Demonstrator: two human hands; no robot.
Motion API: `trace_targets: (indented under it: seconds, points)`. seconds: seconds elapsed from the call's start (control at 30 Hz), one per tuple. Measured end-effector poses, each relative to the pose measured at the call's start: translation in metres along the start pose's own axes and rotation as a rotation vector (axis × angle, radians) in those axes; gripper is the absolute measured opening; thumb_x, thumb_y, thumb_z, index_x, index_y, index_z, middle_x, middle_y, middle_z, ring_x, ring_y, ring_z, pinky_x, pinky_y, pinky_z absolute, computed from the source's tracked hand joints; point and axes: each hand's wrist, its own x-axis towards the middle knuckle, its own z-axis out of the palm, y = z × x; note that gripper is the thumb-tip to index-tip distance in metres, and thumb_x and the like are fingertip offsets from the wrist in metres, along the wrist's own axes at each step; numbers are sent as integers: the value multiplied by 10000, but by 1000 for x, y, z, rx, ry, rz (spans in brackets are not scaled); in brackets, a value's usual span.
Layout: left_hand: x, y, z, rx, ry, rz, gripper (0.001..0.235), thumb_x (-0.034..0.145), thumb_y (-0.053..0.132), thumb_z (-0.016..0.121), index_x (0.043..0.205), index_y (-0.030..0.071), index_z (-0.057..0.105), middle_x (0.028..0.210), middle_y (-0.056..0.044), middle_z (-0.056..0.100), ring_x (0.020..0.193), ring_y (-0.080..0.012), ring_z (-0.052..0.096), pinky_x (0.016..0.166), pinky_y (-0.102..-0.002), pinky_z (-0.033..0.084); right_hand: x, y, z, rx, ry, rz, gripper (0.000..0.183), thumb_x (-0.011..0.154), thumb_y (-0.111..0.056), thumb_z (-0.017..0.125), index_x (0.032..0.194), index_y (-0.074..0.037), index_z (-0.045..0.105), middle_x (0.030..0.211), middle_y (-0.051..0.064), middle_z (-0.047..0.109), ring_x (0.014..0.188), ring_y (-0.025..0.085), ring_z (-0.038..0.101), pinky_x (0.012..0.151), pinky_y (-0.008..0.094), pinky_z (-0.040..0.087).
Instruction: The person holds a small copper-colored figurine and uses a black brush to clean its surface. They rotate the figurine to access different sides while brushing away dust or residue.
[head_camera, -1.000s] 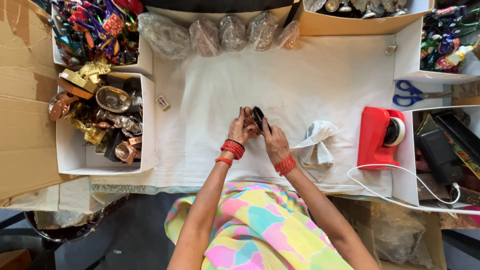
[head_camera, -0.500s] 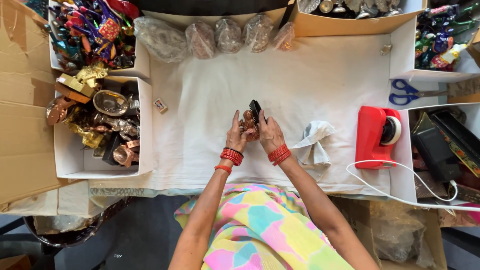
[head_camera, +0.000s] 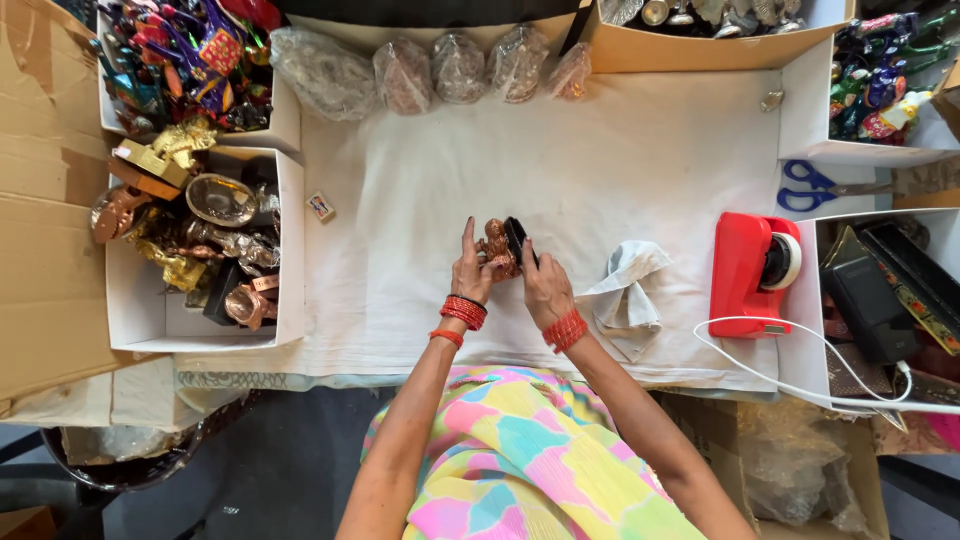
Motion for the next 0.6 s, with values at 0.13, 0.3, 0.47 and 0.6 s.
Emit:
trace_targets:
  seconds: [0.13,0.3,0.47,0.6]
  points:
    - [-3,-5,3,-44,37,-11,910,888,-79,634,1619,121,131,1253,-249,680,984,-291,767,835,-376,647,12,-8,-6,51,2,2,664,880,13,584,1523,39,423,947,189,565,865,357,609,774,448,528]
    - [1,-22,6,-105,85,-123,877,875,-76,656,1598,111,198,1246,-231,686,976,-265,771,824,-367,651,-33,-3,-4,-35,68,-49,601,967,-52,619,1541,8,447,910,157,563,817,322,601,754,421,526]
    - [14,-90,18,-263,-27,-184,698,902,-50,732,1510,69,411,1280,-205,669,1053,-251,726,853,-344,640,-49,10,2,-91,75,-24,600,964,-101,624,1529,2,454,912,158,574,805,310,606,716,414,519]
    - [12,-97,15,-553,-97,-213,529,902,-96,593,1407,33,505,1335,-164,607,1105,-240,689,888,-328,632,-14,15,1,-140,86,-50,608,938,-6,595,1532,-11,466,938,151,574,851,311,612,784,418,533]
